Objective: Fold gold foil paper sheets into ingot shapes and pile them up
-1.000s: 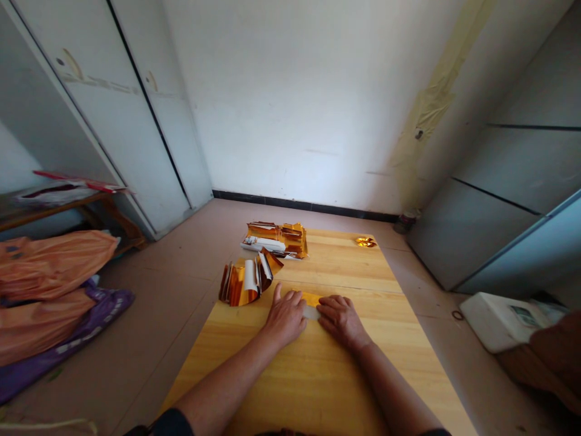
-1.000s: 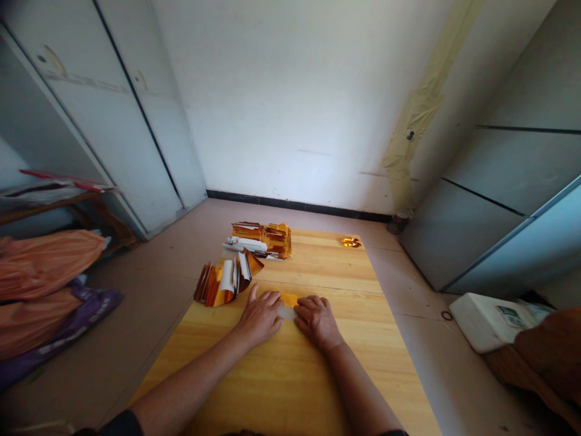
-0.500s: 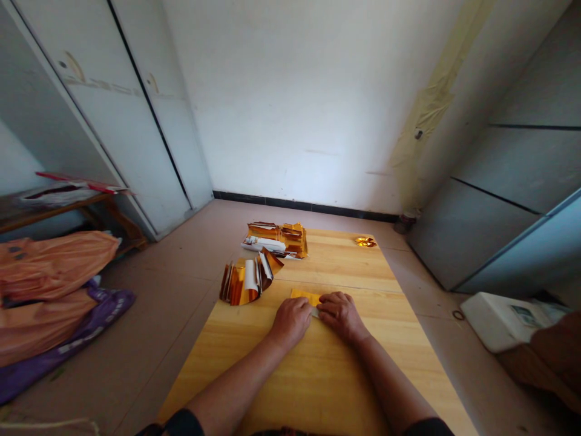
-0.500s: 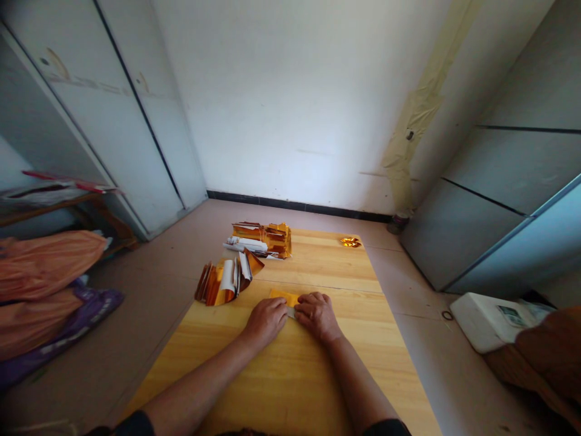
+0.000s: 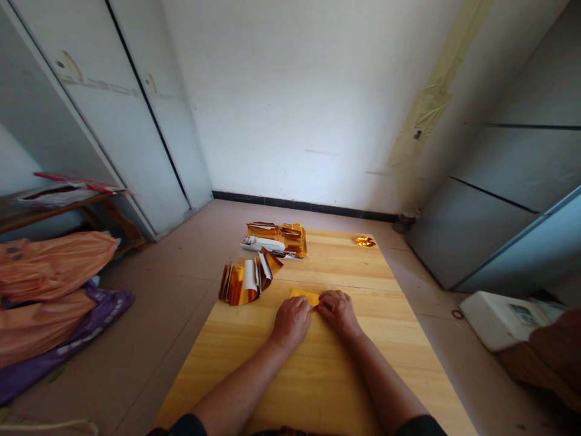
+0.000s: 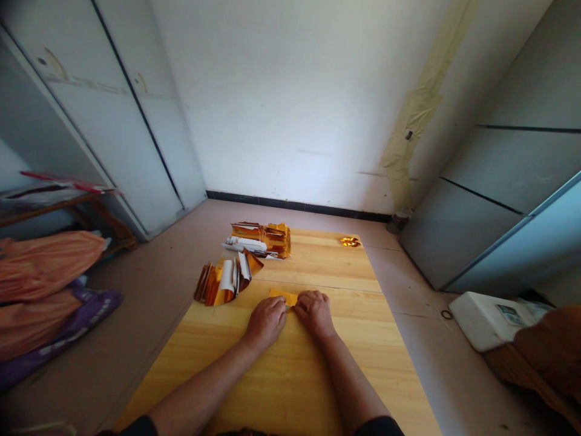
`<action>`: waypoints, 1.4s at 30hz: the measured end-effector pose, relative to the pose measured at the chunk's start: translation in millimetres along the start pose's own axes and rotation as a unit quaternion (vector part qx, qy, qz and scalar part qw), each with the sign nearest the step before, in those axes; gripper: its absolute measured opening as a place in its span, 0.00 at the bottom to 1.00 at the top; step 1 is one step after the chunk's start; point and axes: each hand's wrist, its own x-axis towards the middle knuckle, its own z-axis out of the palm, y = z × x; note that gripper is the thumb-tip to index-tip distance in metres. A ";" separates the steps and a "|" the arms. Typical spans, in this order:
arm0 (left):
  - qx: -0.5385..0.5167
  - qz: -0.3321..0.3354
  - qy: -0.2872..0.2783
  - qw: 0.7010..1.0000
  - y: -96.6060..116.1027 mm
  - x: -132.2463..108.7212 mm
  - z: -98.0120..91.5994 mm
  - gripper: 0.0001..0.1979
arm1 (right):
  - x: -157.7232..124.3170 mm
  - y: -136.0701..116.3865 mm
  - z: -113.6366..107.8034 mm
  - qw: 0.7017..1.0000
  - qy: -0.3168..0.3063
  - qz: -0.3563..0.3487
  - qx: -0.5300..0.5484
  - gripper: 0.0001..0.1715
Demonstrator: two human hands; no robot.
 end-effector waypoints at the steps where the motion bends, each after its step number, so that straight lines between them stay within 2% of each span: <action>1: -0.001 -0.001 0.001 1.000 0.0 0.2 0.1 0.06 | 0.8 -2.0 0.2 1.000 0.001 0.007 -0.008 0.09; 9: -0.028 0.014 0.003 0.999 -1.4 -1.8 -2.4 0.06 | 9.2 -10.4 -0.8 0.996 -0.042 0.067 -0.049 0.04; 16: -0.075 0.071 -0.014 0.995 -13.4 -5.1 -6.6 0.07 | 15.7 -11.3 -3.5 0.991 -0.074 0.087 -0.062 0.04; 25: -0.085 0.126 0.000 0.988 -21.8 -11.3 -1.1 0.15 | 20.9 -15.3 -7.4 0.986 -0.100 0.115 -0.068 0.05; 34: -0.056 0.145 0.012 0.988 -19.5 -9.7 -3.1 0.06 | 19.0 -9.0 -5.5 0.989 -0.090 0.114 -0.036 0.05; 42: -0.053 0.136 0.015 0.989 -18.3 -9.7 -3.8 0.06 | 18.6 -5.3 -3.0 0.990 -0.090 0.108 -0.030 0.10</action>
